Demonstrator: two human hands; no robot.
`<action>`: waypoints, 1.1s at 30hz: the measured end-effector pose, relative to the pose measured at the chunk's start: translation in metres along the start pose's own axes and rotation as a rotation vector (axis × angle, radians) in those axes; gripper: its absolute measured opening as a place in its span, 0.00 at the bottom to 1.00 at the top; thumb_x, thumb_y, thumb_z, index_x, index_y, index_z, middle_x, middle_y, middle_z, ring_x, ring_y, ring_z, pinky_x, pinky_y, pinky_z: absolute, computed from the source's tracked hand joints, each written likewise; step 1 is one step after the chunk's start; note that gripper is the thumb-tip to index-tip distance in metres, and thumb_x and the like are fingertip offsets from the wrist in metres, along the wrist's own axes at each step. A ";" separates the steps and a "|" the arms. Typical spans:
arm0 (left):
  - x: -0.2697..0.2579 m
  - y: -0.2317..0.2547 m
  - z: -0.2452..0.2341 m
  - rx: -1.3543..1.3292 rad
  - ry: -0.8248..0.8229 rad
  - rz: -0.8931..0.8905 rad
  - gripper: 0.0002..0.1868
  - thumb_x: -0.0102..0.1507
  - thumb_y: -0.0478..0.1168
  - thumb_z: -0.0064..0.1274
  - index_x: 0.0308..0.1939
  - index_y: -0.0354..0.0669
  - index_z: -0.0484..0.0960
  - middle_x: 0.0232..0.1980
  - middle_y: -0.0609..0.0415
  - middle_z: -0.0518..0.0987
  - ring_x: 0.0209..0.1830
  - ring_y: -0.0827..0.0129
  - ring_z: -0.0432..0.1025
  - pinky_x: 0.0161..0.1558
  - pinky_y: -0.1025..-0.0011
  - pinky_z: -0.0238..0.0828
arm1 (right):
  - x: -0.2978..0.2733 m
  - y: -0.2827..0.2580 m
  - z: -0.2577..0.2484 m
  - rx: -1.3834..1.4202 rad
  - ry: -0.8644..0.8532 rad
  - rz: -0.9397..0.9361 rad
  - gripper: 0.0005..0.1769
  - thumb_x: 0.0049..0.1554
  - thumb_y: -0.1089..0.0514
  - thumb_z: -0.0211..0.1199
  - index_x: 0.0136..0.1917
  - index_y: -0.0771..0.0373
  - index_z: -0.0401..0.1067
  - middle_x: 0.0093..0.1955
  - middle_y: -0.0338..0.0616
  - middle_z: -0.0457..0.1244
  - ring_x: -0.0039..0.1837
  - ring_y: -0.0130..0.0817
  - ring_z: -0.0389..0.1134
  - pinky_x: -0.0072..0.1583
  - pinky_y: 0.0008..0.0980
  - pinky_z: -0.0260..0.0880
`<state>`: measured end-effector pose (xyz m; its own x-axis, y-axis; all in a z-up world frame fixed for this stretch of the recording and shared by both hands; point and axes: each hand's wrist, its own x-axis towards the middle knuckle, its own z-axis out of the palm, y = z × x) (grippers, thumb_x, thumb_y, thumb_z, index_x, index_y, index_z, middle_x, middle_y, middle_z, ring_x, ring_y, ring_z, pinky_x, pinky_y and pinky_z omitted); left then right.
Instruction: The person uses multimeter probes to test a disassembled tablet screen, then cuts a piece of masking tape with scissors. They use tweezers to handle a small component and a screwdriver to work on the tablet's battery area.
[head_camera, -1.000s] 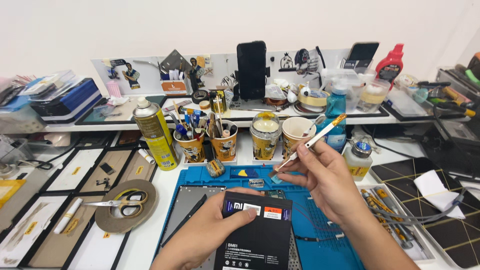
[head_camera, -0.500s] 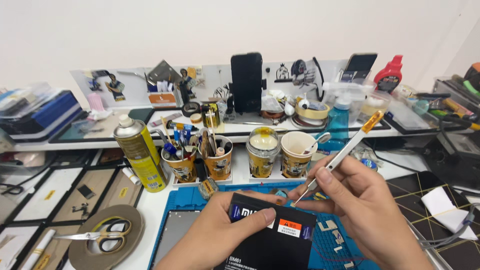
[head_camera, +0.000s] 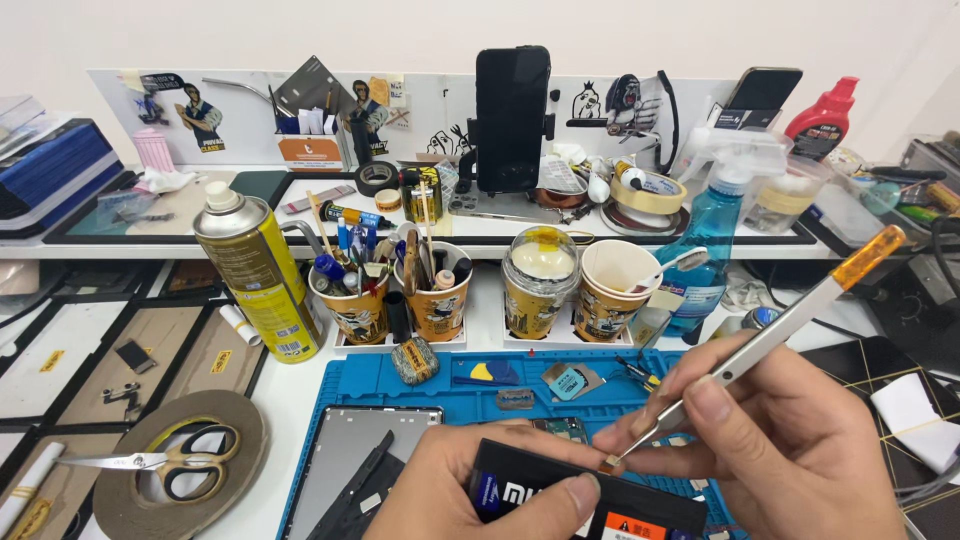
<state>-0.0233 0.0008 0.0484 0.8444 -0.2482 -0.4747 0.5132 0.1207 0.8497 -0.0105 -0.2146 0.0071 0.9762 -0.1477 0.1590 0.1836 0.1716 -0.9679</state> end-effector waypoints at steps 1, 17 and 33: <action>-0.001 0.002 0.001 0.021 0.009 -0.026 0.12 0.60 0.30 0.66 0.45 0.34 1.00 0.41 0.48 0.91 0.29 0.67 0.76 0.31 0.76 0.64 | -0.002 -0.001 0.000 -0.025 -0.012 -0.008 0.10 0.60 0.64 0.58 0.47 0.76 0.74 0.32 0.71 0.69 0.38 0.75 0.87 0.41 0.70 0.97; 0.003 -0.005 -0.004 0.098 -0.030 0.086 0.11 0.59 0.32 0.66 0.42 0.35 0.99 0.41 0.49 0.96 0.34 0.72 0.82 0.36 0.78 0.72 | -0.005 -0.010 0.004 -0.153 -0.003 0.038 0.10 0.58 0.64 0.60 0.44 0.75 0.78 0.30 0.77 0.77 0.39 0.70 0.92 0.43 0.65 1.01; 0.005 -0.011 -0.001 0.269 0.049 0.232 0.04 0.56 0.36 0.71 0.31 0.44 1.00 0.32 0.56 0.95 0.34 0.80 0.84 0.43 0.82 0.77 | -0.014 -0.014 0.012 -0.210 -0.044 -0.039 0.08 0.57 0.63 0.63 0.45 0.71 0.78 0.31 0.71 0.78 0.39 0.63 0.91 0.40 0.54 1.00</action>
<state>-0.0240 -0.0005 0.0365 0.9436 -0.1964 -0.2666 0.2533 -0.0905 0.9631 -0.0255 -0.2035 0.0209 0.9737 -0.1068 0.2011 0.1978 -0.0409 -0.9794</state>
